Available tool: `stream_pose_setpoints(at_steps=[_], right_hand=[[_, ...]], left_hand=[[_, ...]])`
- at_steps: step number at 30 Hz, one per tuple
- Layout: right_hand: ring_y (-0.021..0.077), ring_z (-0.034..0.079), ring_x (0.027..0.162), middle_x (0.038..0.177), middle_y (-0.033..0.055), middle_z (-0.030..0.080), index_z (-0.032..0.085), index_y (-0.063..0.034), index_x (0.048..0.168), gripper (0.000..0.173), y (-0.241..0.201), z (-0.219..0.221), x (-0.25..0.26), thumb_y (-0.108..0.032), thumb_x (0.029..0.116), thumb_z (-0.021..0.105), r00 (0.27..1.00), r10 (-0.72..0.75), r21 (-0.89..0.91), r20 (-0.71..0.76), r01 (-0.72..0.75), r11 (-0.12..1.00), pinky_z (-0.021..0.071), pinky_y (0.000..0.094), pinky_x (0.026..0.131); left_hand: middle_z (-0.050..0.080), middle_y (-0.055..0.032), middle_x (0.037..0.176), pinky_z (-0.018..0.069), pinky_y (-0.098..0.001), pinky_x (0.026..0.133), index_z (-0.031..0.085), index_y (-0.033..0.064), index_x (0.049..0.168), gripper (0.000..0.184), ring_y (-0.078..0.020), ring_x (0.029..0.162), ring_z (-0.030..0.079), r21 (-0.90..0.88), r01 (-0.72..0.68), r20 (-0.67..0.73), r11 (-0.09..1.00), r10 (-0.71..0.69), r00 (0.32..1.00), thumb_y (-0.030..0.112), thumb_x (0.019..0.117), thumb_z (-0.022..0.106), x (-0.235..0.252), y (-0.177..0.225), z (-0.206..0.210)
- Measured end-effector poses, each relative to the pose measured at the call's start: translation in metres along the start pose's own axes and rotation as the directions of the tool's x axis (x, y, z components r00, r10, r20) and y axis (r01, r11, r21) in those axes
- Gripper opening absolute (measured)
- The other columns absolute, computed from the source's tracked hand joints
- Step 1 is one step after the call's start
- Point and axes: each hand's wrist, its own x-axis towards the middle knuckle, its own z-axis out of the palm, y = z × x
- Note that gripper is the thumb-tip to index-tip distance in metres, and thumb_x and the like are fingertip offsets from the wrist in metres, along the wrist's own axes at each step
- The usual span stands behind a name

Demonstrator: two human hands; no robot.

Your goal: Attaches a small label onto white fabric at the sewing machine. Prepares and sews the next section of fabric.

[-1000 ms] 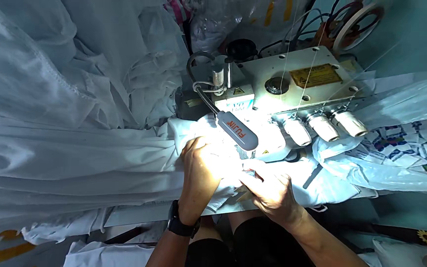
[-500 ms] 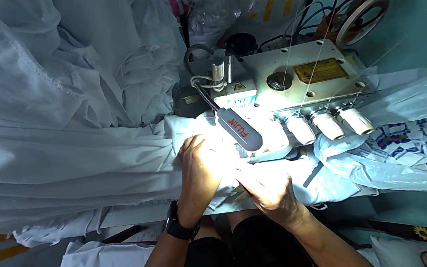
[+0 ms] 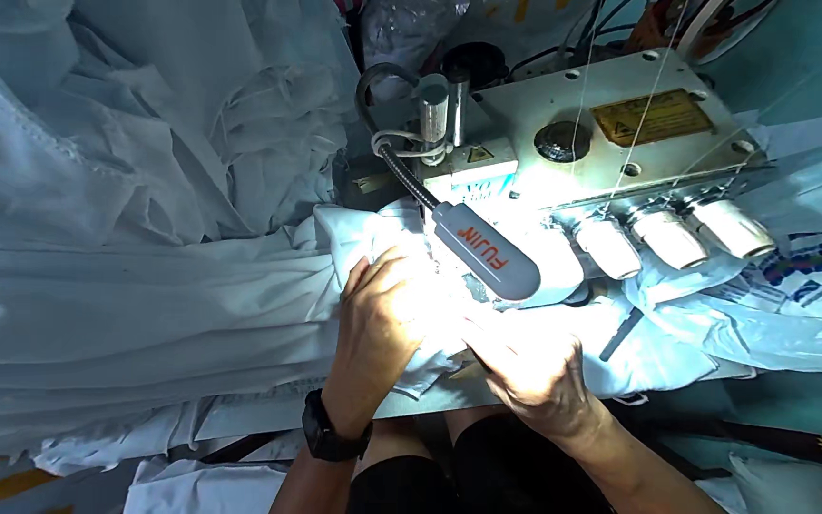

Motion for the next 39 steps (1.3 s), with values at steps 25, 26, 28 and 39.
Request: stream_pose_setpoints(at_steps=[25,26,28,39], right_hand=[[0.0289,0.069,0.07,0.099,0.0213,0.071,0.081,-0.01,0.108,0.029,-0.019,-0.004,0.012,-0.018,0.0855,0.065,0.972,0.222,0.069,0.074,-0.227,0.971,0.0539,0.0371,0.055],[0.0267,0.069,0.071,0.099,0.0213,0.071,0.08,-0.006,0.102,0.025,-0.019,-0.007,0.009,-0.014,0.0847,0.065,0.972,0.227,0.109,0.056,-0.232,0.966,0.055,0.0347,0.057],[0.0201,0.065,0.069,0.089,0.0173,0.069,0.074,-0.0013,0.084,0.016,-0.017,-0.015,0.002,-0.014,0.0886,0.067,0.971,0.238,0.189,0.012,-0.236,0.953,0.0521,0.0285,0.057],[0.0258,0.064,0.065,0.083,0.0149,0.067,0.07,0.002,0.104,0.044,-0.016,-0.032,0.014,-0.04,0.0986,0.058,0.895,0.396,0.059,0.207,-0.415,0.908,0.0505,0.0404,0.058]], left_hand=[[0.07,-0.0223,0.119,0.0469,-0.0437,0.104,0.075,-0.0053,0.104,0.02,-0.0308,0.118,0.065,-0.092,0.088,-0.009,0.992,-0.09,0.996,0.008,0.0919,0.067,0.079,-0.035,0.002],[0.069,-0.0229,0.121,0.0465,-0.0429,0.106,0.074,-0.0055,0.105,0.021,-0.0306,0.12,0.064,-0.106,0.132,-0.028,0.986,-0.136,0.99,0.009,0.0926,0.066,0.078,-0.037,0.004],[0.065,-0.0234,0.129,0.0454,-0.0468,0.106,0.073,-0.0053,0.11,0.022,-0.0336,0.124,0.06,-0.11,0.189,-0.045,0.976,-0.195,0.98,0.008,0.0941,0.065,0.061,-0.032,0.002],[0.054,-0.0263,0.143,0.0459,-0.0558,0.106,0.053,-0.0048,0.14,0.044,-0.0421,0.13,0.055,0.123,0.231,0.037,0.965,-0.237,0.971,0.01,0.0989,0.063,0.009,0.002,-0.048]])
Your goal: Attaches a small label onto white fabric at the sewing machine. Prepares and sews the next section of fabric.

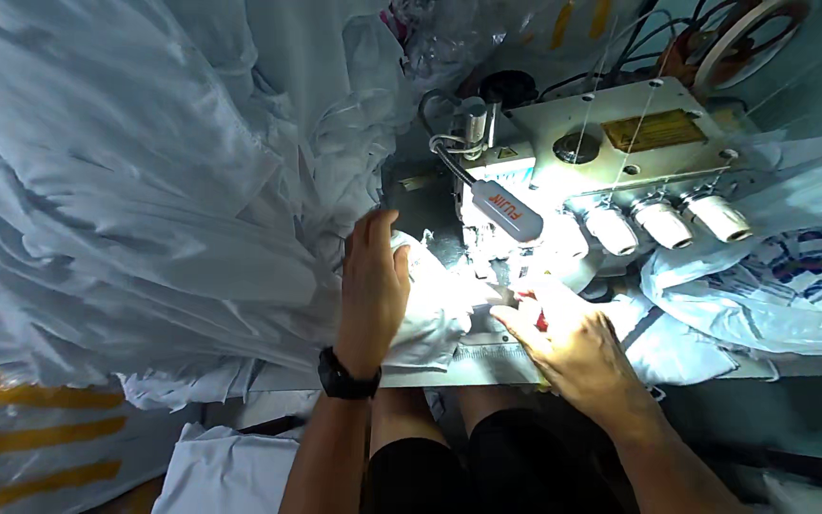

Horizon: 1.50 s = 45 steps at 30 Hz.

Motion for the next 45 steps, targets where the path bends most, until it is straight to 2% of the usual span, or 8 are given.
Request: stream_pose_setpoints(at_steps=[5,9,14,21,25,35,40,45], right_hand=[[0.034,0.071,0.077,0.092,0.0212,0.071,0.076,0.0033,0.103,0.025,-0.014,0.008,0.003,-0.012,0.098,0.057,0.994,-0.077,-0.093,-0.08,0.07,0.993,0.0586,0.0439,0.065],[0.0363,0.072,0.077,0.088,0.022,0.071,0.076,0.0043,0.102,0.021,-0.025,0.023,0.003,-0.007,0.0956,0.059,0.988,-0.086,-0.129,-0.13,0.069,0.989,0.0592,0.0452,0.066],[0.0372,0.072,0.077,0.087,0.0228,0.072,0.075,0.007,0.107,0.024,-0.036,0.045,0.008,-0.007,0.0928,0.062,0.968,-0.11,-0.054,-0.225,0.1,0.994,0.0591,0.0448,0.067],[0.0269,0.071,0.078,0.086,0.0194,0.071,0.075,0.0066,0.097,0.018,-0.03,0.043,0.015,-0.004,0.0943,0.061,0.97,-0.003,0.187,-0.241,0.049,0.981,0.0586,0.0379,0.073],[-0.0039,0.053,0.058,0.073,-0.0041,0.062,0.072,-0.002,0.094,0.009,-0.028,0.02,0.02,-0.009,0.0935,0.066,0.959,0.271,0.629,0.088,-0.264,0.731,0.0459,0.0134,0.057],[-0.0004,0.042,0.045,0.06,-0.0042,0.054,0.071,-0.0011,0.098,0.017,-0.046,0.022,0.036,-0.002,0.102,0.054,0.863,0.298,0.841,0.408,-0.482,0.246,0.0378,0.0137,0.044],[-0.0041,0.049,0.052,0.067,-0.0113,0.06,0.071,-0.0062,0.1,0.014,-0.035,0.026,0.012,-0.01,0.0861,0.067,0.956,0.289,0.855,0.047,-0.188,0.483,0.0424,0.0139,0.049],[-0.0061,0.058,0.081,0.097,0.0031,0.067,0.068,0.0083,0.109,0.04,-0.047,0.059,-0.016,-0.021,0.0849,0.079,0.979,0.191,0.759,-0.07,-0.072,0.647,0.0499,0.0095,0.075]], left_hand=[[0.051,-0.0193,0.149,0.035,-0.0662,0.11,0.068,-0.0001,0.108,0.015,-0.0401,0.137,0.049,-0.073,-0.056,0.192,0.996,0.069,0.979,0.011,0.0981,0.066,0.013,-0.027,-0.008],[0.071,-0.0105,0.093,0.0546,-0.0329,0.065,0.053,0.0024,0.121,0.023,-0.0153,0.074,0.066,-0.252,-0.091,0.115,0.963,0.123,0.986,0.009,0.1004,0.061,0.002,-0.029,-0.015],[0.073,-0.0123,0.109,0.0558,-0.0279,0.092,0.073,-0.0029,0.097,0.02,-0.0134,0.102,0.07,-0.306,-0.283,0.05,0.909,0.313,0.949,-0.006,0.095,0.053,0.005,-0.035,-0.019],[0.07,-0.0121,0.125,0.0536,-0.031,0.097,0.071,-0.0026,0.118,0.03,-0.0143,0.112,0.068,-0.31,-0.354,0.074,0.882,0.394,0.916,-0.005,0.0933,0.055,0.007,-0.031,-0.022],[0.07,-0.012,0.126,0.0522,-0.0391,0.099,0.071,-0.0025,0.119,0.032,-0.0172,0.114,0.067,-0.295,-0.372,0.087,0.88,0.413,0.907,-0.005,0.0913,0.057,0.005,-0.03,-0.023],[0.065,-0.0136,0.134,0.0528,-0.042,0.094,0.064,-0.0026,0.129,0.04,-0.0201,0.11,0.067,-0.237,-0.373,0.085,0.897,0.402,0.912,-0.006,0.0894,0.06,-0.001,-0.016,-0.033],[0.063,-0.0216,0.134,0.0544,-0.0327,0.097,0.071,-0.0078,0.11,0.02,-0.023,0.116,0.066,-0.243,-0.283,0.018,0.928,0.296,0.955,0.001,0.0954,0.062,-0.009,-0.018,-0.047],[0.066,-0.0027,0.085,0.049,-0.0164,0.057,0.061,0.0014,0.113,0.015,-0.0015,0.063,0.058,-0.379,-0.125,-0.026,0.917,0.125,0.992,0.007,0.1036,0.051,-0.023,-0.013,-0.063]])
